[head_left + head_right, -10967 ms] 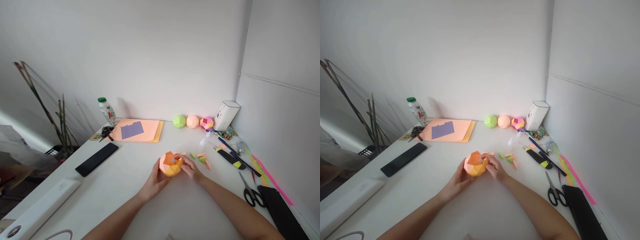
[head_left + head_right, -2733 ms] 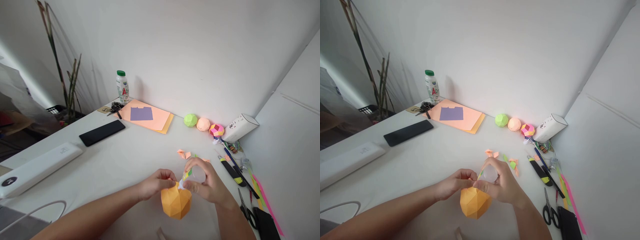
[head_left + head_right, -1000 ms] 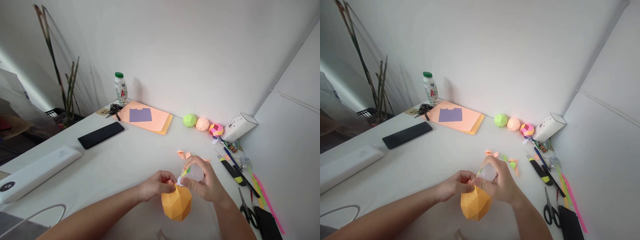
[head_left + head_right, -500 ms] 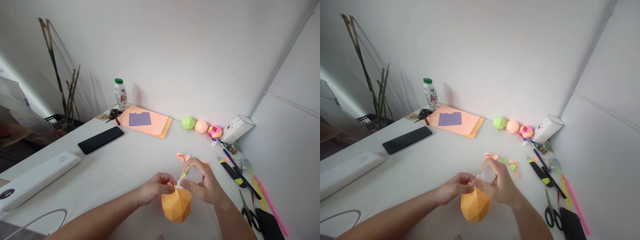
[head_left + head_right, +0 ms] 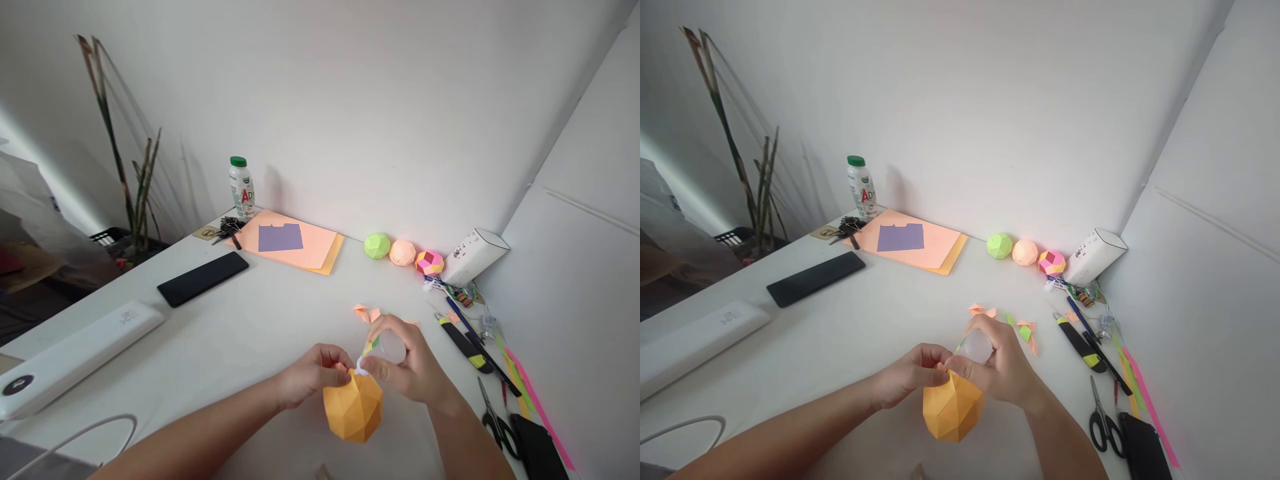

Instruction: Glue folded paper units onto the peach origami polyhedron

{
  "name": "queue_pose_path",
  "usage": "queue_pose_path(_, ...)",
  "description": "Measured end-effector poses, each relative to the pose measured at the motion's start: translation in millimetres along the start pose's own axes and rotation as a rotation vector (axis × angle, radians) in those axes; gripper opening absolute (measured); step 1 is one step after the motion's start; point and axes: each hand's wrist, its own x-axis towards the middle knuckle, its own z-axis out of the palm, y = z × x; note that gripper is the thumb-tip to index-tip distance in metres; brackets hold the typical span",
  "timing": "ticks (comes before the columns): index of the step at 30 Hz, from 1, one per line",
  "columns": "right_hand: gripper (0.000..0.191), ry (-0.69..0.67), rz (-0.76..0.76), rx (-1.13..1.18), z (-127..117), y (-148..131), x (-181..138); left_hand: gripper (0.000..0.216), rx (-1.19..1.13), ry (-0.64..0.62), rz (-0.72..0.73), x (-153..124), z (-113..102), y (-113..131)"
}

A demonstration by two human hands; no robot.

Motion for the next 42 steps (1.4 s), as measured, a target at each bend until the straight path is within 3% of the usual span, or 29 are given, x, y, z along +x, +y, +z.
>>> queue_pose_path(42,0.031,0.006,0.027,-0.04,-1.2,-3.5,0.3,0.015,-0.028,0.015,0.008,1.4,-1.9,-2.6)
